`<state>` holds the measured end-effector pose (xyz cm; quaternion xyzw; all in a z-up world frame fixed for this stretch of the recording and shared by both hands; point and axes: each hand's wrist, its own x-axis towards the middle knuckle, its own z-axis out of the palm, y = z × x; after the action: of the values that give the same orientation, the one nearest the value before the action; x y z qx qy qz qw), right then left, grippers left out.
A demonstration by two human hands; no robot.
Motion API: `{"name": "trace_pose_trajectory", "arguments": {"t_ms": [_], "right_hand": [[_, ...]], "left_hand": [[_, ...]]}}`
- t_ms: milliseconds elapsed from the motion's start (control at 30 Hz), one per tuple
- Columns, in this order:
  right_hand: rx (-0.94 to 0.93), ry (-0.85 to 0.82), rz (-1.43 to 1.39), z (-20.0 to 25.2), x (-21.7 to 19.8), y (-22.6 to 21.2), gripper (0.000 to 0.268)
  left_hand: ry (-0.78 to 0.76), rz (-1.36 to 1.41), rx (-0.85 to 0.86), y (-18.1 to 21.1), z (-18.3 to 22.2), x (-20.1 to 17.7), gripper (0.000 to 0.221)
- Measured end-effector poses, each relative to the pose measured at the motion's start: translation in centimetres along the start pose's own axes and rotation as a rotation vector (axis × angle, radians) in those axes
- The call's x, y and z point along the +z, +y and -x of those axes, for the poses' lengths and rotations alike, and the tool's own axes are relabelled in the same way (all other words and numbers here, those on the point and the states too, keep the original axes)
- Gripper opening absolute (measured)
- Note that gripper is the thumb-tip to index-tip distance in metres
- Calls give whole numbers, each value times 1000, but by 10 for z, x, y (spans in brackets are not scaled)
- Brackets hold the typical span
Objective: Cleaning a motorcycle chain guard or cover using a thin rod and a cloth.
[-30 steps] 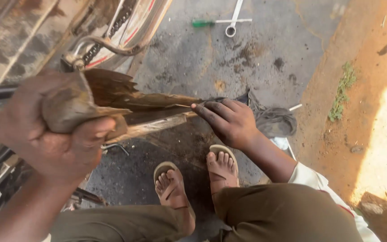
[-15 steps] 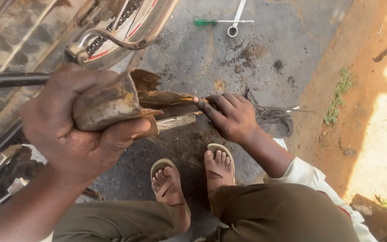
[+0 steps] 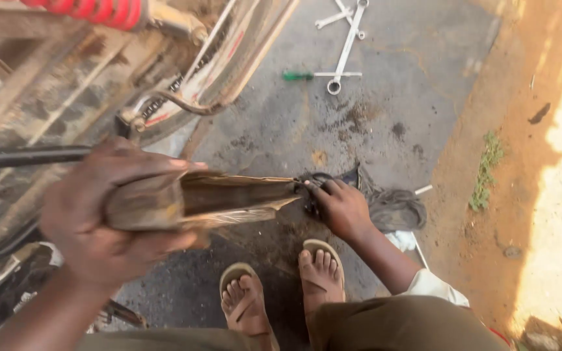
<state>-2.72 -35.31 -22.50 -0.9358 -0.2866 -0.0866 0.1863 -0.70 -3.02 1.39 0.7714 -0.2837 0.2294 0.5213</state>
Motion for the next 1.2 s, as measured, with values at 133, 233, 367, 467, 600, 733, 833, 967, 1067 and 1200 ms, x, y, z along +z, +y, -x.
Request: {"name": "trace_pose_trajectory", "arguments": {"t_ms": [133,233,367,467,600,733,833,967,1067,1200], "right_hand": [[276,-104,-182,16,-15,-20,34],[352,-30,-347,13,-13,-25,22],[483,-222,-547,17,12,-28,26],[363,-161,-767,15,1,-48,29],[101,-96,-465,31,29,-45,39],[224,-136,-466,40,47,-45,39],[62,-55,-642,51,17,-69,39],[260,-70,-628,22,39,-61,43],[259,-148,-659,29,21,-74,47],[221,-72,-517,71,80,-43,46]], "left_hand": [[-359,159,-105,-12,-26,-44,54],[-635,333,-182,-41,-27,-65,63],[-614,612,-229,-53,-21,-72,47],[-637,669,-327,-57,-13,-80,36],[-684,447,-297,-51,-9,-83,50],[-659,453,-353,-41,-12,-80,50],[-633,533,-467,-37,17,-74,51],[-617,495,-353,-63,-18,-89,51],[-664,468,-286,-70,0,-84,47],[-587,400,-224,-41,-23,-72,37]]}}
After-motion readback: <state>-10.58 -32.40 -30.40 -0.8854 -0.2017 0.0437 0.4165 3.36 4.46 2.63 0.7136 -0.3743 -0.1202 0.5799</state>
